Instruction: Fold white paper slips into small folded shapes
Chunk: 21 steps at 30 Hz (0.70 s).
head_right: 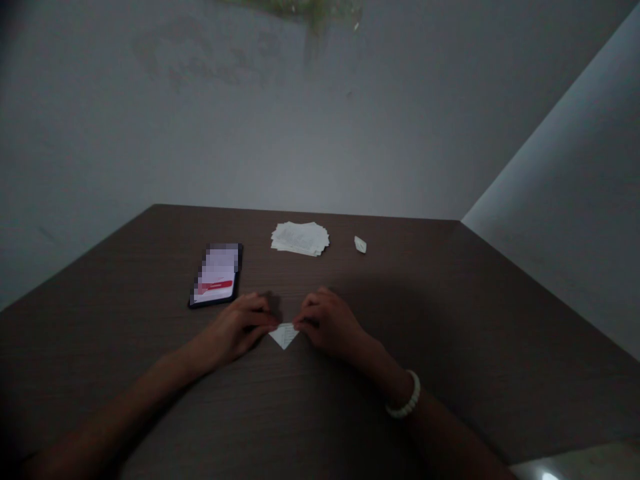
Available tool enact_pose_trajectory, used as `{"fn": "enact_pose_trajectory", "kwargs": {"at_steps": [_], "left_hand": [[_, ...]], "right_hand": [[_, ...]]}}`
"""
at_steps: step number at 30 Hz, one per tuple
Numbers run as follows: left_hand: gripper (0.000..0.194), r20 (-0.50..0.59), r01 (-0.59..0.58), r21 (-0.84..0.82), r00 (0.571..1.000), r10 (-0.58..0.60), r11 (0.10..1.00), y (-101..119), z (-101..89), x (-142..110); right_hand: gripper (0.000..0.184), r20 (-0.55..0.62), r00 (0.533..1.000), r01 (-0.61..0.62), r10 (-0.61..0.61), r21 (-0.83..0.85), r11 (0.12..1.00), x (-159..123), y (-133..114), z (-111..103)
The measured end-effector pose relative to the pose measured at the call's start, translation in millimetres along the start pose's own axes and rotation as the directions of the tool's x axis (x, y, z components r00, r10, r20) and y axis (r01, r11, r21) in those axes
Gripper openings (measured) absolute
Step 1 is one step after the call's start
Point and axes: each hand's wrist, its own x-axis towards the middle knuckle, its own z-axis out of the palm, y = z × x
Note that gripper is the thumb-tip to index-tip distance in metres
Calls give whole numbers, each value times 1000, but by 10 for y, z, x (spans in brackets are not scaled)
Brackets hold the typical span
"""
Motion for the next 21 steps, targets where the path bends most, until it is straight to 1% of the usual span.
{"fn": "enact_pose_trajectory", "kwargs": {"at_steps": [5, 9, 12, 15, 18, 21], "left_hand": [[23, 51, -58, 118, 997, 52, 991, 71, -53, -14], [25, 110, -67, 192, 993, 46, 979, 130, -82, -51], [26, 132, -51, 182, 991, 27, 982, 173, -104, -74], [25, 137, -38, 156, 990, 17, 987, 198, -121, -80], [25, 124, -24, 121, 992, 9, 992, 195, -118, -76], [26, 107, -20, 102, 994, 9, 995, 180, -102, -74]], "right_hand": [[10, 5, 998, 69, -69, -83, 994, -17, 20, 9], [16, 77, 989, 138, -127, -158, 978, -22, -2, -45], [20, 118, 983, 161, -140, -194, 968, -40, -31, -103], [14, 125, 984, 152, -131, -176, 973, -65, -71, -145], [14, 110, 988, 129, -113, -156, 979, -70, -100, -132], [19, 66, 993, 106, -95, -196, 975, -50, -95, -60]]}}
